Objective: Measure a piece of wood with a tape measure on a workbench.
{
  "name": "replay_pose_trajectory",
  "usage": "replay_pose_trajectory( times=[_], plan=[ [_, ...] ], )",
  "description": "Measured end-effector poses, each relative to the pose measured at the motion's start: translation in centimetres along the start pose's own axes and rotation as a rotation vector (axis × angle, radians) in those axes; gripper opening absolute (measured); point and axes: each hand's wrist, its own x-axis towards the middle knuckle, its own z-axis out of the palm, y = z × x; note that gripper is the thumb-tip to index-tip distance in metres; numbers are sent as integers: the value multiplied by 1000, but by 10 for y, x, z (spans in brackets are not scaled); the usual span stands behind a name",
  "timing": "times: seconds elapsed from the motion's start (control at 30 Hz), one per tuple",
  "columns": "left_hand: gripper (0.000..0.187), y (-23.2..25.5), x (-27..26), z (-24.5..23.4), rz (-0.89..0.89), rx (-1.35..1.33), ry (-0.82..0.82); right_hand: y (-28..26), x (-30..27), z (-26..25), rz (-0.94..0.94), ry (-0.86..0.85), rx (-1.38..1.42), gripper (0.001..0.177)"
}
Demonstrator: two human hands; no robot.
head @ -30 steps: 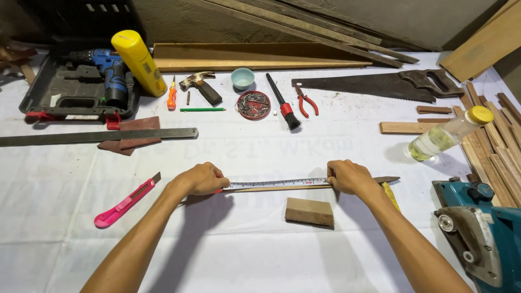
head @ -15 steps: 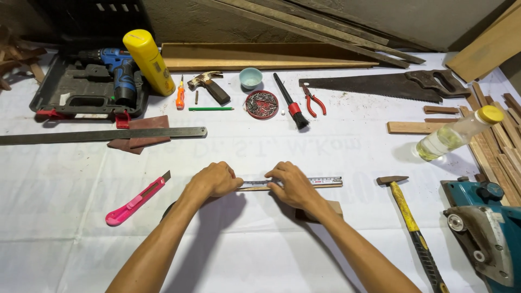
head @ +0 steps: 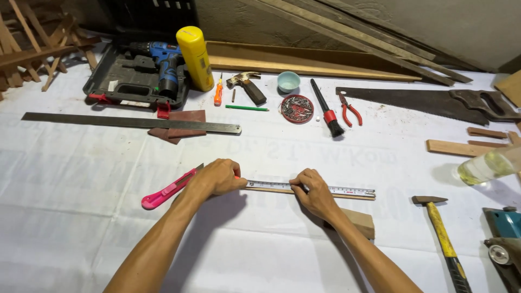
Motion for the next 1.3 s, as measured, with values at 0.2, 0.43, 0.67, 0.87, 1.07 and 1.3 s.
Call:
replay_pose_trajectory(
  times=[0.2,0.43,0.67,0.87,1.07,1.3],
  plan=[
    [33,-39,-1,-19,-59,-55,0,1,0,2,-18,1,-39,9],
    [29,-47,-4,-30,-95,-52,-31,1,1,2,-29,6,-55,10],
    [34,-50,1,-23,-90,-54,-29,3,2,3,-36,4,-48,10],
    [41,-54,7,-12,-117,-82,124,2,2,1,-39,2,-41,10],
    [28,-43,-11,-27,-53,-117,62,-1,2,0,-9,-21,-34,10],
    [27,-54,12,-19,111,-99,62,-3,2,-1,-10,-27,-52,10]
  ],
)
